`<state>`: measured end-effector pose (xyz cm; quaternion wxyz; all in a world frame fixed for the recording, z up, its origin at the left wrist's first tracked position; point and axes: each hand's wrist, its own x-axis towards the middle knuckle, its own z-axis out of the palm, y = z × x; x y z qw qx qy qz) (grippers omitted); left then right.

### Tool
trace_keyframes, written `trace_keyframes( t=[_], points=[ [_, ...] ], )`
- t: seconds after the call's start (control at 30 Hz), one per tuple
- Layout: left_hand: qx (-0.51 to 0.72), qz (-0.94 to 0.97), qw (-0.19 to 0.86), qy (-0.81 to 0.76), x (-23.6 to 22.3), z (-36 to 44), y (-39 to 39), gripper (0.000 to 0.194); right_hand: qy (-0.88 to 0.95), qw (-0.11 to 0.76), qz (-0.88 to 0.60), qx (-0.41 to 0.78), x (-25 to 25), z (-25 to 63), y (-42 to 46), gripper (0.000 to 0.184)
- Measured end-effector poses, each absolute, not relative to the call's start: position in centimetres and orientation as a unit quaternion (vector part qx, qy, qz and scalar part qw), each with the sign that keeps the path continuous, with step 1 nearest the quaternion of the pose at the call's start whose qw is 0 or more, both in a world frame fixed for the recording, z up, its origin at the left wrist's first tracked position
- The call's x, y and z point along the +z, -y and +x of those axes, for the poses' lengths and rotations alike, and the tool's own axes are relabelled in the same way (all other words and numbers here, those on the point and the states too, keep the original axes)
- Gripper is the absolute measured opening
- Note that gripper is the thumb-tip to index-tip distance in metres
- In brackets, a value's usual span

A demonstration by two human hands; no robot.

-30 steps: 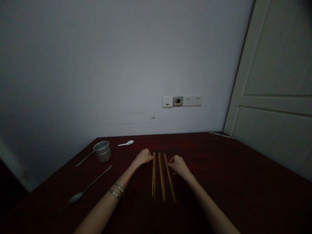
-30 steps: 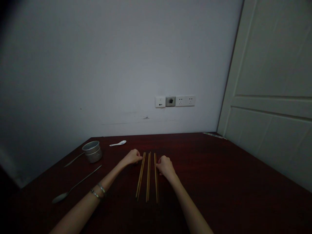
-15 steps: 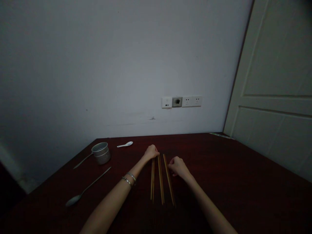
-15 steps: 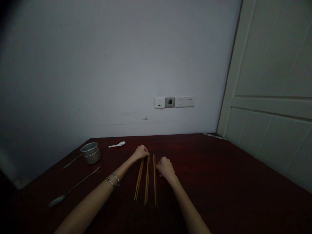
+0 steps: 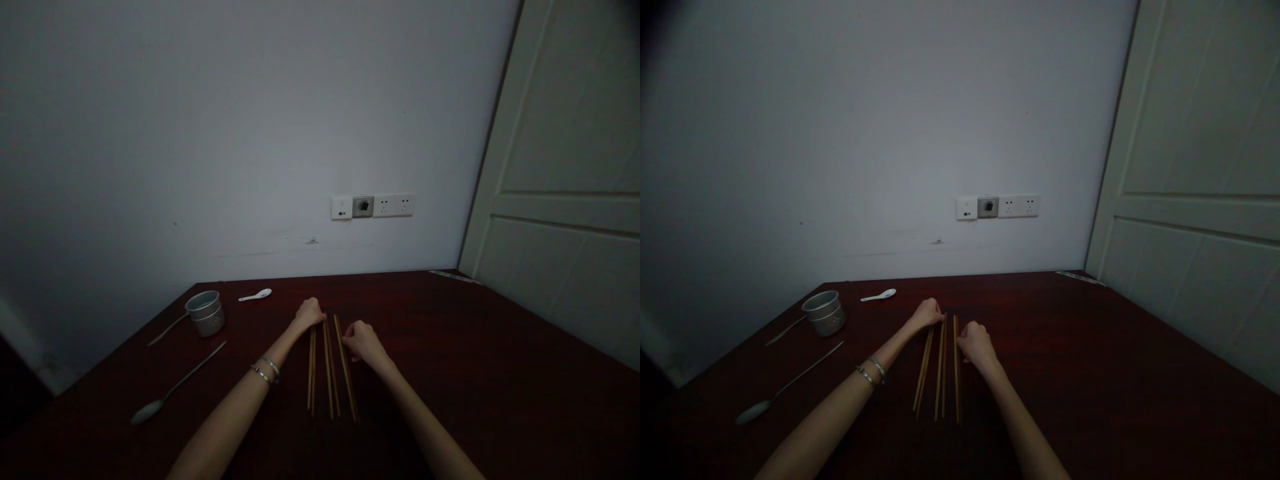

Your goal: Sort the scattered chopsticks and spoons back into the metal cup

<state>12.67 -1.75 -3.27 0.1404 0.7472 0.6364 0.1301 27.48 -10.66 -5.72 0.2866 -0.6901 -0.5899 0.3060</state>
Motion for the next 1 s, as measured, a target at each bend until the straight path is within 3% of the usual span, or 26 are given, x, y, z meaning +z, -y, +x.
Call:
trace_keyframes(
  t=[0.23, 0.53, 1.0],
  points=[
    [0.149, 0.753, 0.151, -0.623, -2.4, 12.5, 2.7, 0.014, 0.632, 0.291, -0.680, 0.231, -5.0, 26.6, 11.2, 0.010],
    [0.199, 0.738, 0.192, -0.615, 0.0, 10.3, 3.6, 0.016, 0.686, 0.237, -0.648, 0.229, -3.3, 24.4, 10.8, 0.011],
    [0.220, 0.727, 0.197, -0.620, 0.1, 9.1, 3.5, 0.015, 0.671, 0.177, -0.682, 0.232, -3.3, 23.5, 8.7, 0.006]
  ],
)
